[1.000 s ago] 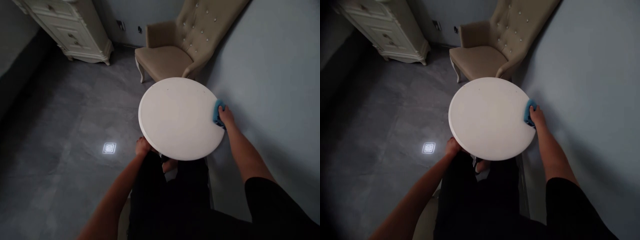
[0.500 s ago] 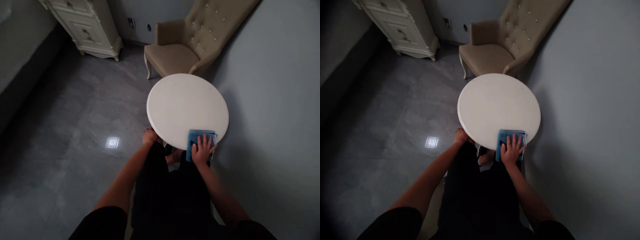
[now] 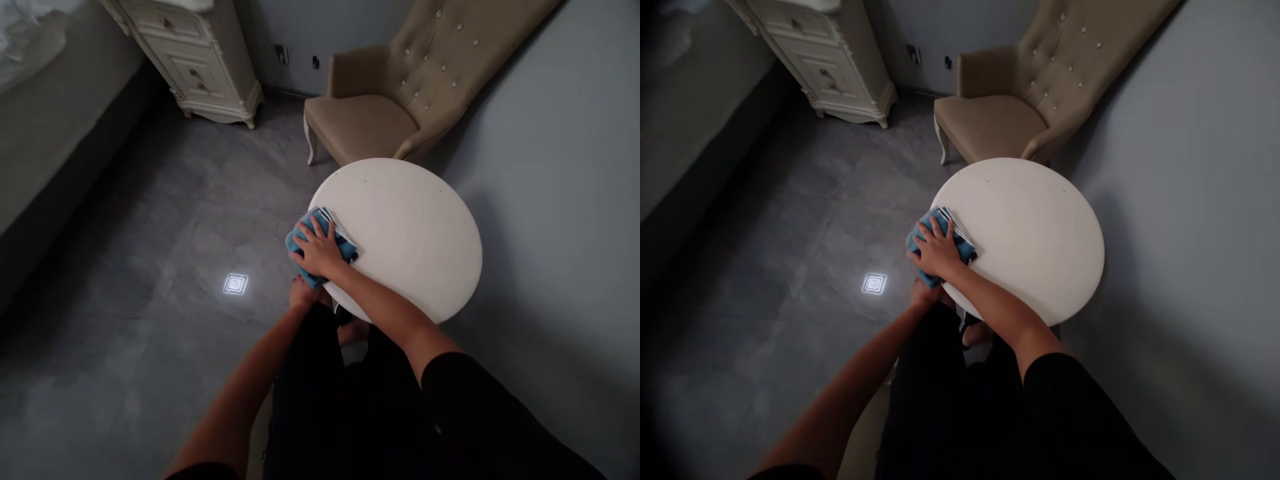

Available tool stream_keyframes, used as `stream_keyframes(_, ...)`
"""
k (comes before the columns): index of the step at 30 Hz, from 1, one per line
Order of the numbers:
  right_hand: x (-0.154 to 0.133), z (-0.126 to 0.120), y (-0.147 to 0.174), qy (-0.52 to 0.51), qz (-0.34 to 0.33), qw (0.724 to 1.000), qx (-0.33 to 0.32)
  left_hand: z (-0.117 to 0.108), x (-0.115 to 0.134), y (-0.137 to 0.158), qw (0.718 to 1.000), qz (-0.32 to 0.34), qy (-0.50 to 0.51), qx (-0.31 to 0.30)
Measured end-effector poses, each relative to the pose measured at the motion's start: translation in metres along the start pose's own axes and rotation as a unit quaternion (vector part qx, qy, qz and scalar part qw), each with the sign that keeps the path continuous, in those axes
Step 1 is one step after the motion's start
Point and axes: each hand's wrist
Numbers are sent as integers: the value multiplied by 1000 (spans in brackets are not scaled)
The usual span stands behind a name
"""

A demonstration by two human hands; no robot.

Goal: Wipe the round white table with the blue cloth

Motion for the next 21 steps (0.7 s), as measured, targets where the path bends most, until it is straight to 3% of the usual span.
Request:
stream_keyframes(6,76,-31,-136,-9,61,998,3,0,5,-13,999,20,-33,-24)
stream_keyframes(11,179,-73,-196,17,129,991,-12,0,3,-20,997,41,-49,-39)
stream_keyframes(13,225,-90,-201,27,166,986,-2,1,3,-22,996,40,-59,-45)
stream_keyframes(16,294,-117,-181,42,233,971,17,1,3,-22,996,33,-66,-51)
stream_keyframes(21,377,-157,-91,61,362,930,28,4,3,-21,997,33,-61,-39)
Point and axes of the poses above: each hand's wrist, its own y-axis away from the middle knuckle, its own z-axis out of the palm, x = y × z, and after that the axes turned 1 degree about x, right-handed
